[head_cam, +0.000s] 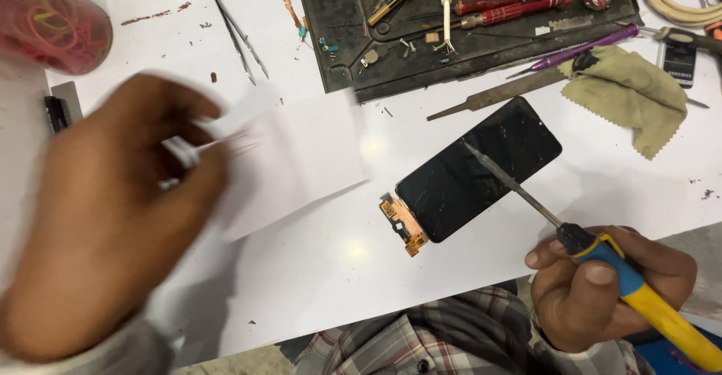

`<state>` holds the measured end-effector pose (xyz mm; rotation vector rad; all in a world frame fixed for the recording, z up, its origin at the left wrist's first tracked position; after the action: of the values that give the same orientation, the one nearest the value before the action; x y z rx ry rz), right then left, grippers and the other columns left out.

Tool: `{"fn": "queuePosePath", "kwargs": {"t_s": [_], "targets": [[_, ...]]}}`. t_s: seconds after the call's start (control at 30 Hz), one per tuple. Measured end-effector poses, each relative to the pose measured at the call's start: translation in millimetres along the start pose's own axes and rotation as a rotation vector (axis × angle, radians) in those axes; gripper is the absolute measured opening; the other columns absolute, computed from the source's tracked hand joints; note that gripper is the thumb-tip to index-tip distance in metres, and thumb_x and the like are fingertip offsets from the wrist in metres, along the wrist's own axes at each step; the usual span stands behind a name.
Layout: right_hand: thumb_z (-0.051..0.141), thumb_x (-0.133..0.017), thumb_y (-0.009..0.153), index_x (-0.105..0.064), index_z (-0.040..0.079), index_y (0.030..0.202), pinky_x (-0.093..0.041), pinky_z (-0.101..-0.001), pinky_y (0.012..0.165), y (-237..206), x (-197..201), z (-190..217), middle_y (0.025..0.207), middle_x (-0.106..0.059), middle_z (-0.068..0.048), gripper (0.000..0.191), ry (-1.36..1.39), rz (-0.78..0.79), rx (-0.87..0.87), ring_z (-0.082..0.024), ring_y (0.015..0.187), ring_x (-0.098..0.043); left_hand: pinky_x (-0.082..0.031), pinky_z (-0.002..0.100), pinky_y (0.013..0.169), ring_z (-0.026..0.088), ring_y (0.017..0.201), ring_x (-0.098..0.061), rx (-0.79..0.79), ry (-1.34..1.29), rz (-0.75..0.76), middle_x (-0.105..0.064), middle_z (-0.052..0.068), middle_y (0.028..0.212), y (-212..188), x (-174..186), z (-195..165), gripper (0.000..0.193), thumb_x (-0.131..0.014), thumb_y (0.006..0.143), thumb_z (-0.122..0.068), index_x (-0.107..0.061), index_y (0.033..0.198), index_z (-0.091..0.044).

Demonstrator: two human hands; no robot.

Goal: The person uses a soldering iron and a metal pick to work on a small circuit board attached to a smartphone. They heat and scrape solder joints, remove a small chip, and continue manipulating the board with both tools.

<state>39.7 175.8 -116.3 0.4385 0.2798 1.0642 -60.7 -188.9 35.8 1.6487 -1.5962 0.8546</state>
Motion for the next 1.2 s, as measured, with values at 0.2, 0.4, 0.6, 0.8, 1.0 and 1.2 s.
{"fn": "queuePosePath", "kwargs": {"t_s": [0.2, 0.4, 0.6, 0.8, 1.0, 1.2], "targets": [[0.032, -0.062, 0.111, -0.038, 0.003, 0.127, -0.055, -0.0271, 0.048, 3.2, -0.1, 0.8, 0.076, -0.056, -0.015, 0.041, -0.032, 0.004, 0.007, -0.016, 0.047, -0.056, -0.054, 0.04, 0.06, 0.029, 0.066, -0.066, 0.057, 0.478, -0.093, -0.07, 0.022, 0.093, -12.9, 18.7, 24.1, 0.047, -0.083, 0.077, -0.008, -0.066, 0.119, 0.006], [0.03, -0.062, 0.118, -0.039, 0.002, 0.132, -0.053, -0.0308, 0.058, -2.9, 1.4, 3.7, 0.085, -0.052, -0.014, 0.039, 0.002, -0.084, 0.008, -0.02, 0.056, -0.055, -0.052, 0.047, 0.072, 0.037, 0.093, -0.066, -0.279, 0.209, -0.225, -0.067, 0.019, 0.104, -17.7, -59.7, -20.5, 0.05, -0.087, 0.082, -0.021, -0.061, 0.119, 0.003], [0.032, -0.059, 0.12, -0.039, 0.0, 0.144, -0.056, -0.0284, 0.062, -0.1, 20.8, -0.1, 0.095, -0.055, -0.014, 0.045, 0.004, -0.175, -0.007, -0.022, 0.064, -0.061, -0.048, 0.044, 0.058, 0.027, 0.074, -0.06, -0.307, 0.195, 0.048, -0.061, 0.012, 0.082, -12.2, -152.8, -114.6, 0.07, -0.092, 0.054, -0.051, -0.058, 0.091, -0.002], [0.031, -0.057, 0.124, -0.049, -0.005, 0.127, -0.051, -0.0288, 0.059, 12.1, 37.5, -9.6, 0.091, -0.056, -0.016, 0.037, -0.043, -0.222, 0.022, -0.022, 0.057, -0.056, -0.052, 0.041, 0.06, 0.025, 0.075, -0.066, -0.171, 0.197, 0.276, -0.061, 0.01, 0.088, 6.0, -167.6, -123.5, 0.08, -0.094, 0.052, -0.055, -0.056, 0.099, -0.002], [0.03, -0.05, 0.127, -0.053, -0.007, 0.114, -0.048, -0.0268, 0.057, 18.2, 35.9, -8.8, 0.095, -0.06, -0.017, 0.04, -0.111, -0.188, 0.049, -0.022, 0.058, -0.056, -0.053, 0.045, 0.061, 0.031, 0.072, -0.071, -0.359, -0.066, 0.275, -0.069, 0.014, 0.083, 0.7, -154.4, -118.7, 0.035, -0.083, 0.079, -0.037, -0.07, 0.09, -0.006], [0.034, -0.054, 0.124, -0.05, -0.004, 0.125, -0.053, -0.0285, 0.061, 17.8, 35.2, -9.7, 0.09, -0.057, -0.014, 0.038, -0.103, -0.161, 0.01, -0.022, 0.059, -0.057, -0.05, 0.03, 0.048, 0.019, 0.054, -0.065, 0.202, -0.793, 0.451, -0.069, 0.01, 0.069, -17.3, -129.8, -64.7, 0.017, -0.067, 0.099, -0.021, -0.071, 0.101, -0.004]]}}
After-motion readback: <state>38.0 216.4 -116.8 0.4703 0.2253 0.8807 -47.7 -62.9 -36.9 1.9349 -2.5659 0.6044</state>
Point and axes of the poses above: each hand's wrist, its own y-axis towards the middle knuckle, its own x-axis out of the back of the hand, z = x × y, the point moved 3 cm from there along y, towards the middle knuckle
